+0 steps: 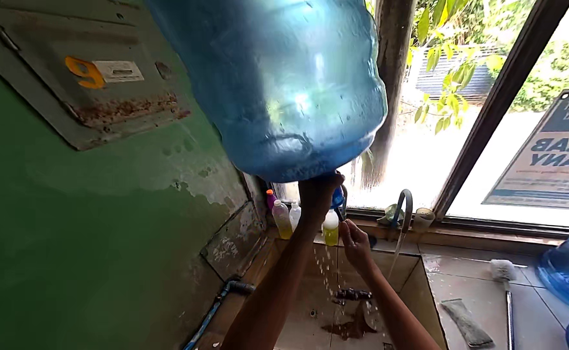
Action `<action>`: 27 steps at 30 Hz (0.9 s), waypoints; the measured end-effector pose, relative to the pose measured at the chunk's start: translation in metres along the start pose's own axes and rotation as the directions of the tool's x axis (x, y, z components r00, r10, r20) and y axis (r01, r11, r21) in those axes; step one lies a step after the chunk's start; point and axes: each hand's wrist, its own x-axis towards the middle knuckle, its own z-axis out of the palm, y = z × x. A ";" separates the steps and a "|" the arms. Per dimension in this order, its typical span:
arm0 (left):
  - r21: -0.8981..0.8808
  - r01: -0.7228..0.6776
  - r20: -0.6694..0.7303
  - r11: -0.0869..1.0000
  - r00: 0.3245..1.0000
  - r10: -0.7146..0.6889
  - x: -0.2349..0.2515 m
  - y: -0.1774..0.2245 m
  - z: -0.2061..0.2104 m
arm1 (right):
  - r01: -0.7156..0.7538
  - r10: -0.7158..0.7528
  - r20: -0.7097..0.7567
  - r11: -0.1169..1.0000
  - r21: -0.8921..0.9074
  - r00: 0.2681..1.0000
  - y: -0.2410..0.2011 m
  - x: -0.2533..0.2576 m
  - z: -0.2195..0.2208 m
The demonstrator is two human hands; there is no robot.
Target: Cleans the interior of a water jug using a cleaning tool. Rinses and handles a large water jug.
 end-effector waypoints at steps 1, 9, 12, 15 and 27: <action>-0.003 0.016 -0.003 1.000 1.000 -0.016 0.008 0.003 0.000 | -0.013 0.014 0.025 1.000 -0.021 1.000 0.000 0.001 -0.006; -0.225 0.119 0.106 0.967 0.990 -0.097 0.026 0.001 0.000 | -0.349 0.202 0.303 0.731 0.586 0.931 0.025 -0.053 0.018; -0.361 0.125 0.272 0.924 0.962 -0.024 0.031 -0.026 -0.002 | -0.505 0.106 0.502 0.345 0.791 0.859 0.028 -0.075 0.059; -0.498 0.168 0.463 0.851 0.881 0.096 0.045 -0.052 -0.014 | -0.571 -0.107 0.572 0.039 0.820 0.813 0.027 -0.085 0.093; -0.483 -0.013 0.505 0.875 0.813 0.291 0.119 -0.034 -0.122 | -0.745 0.300 0.757 -0.178 0.643 0.581 0.093 -0.184 0.206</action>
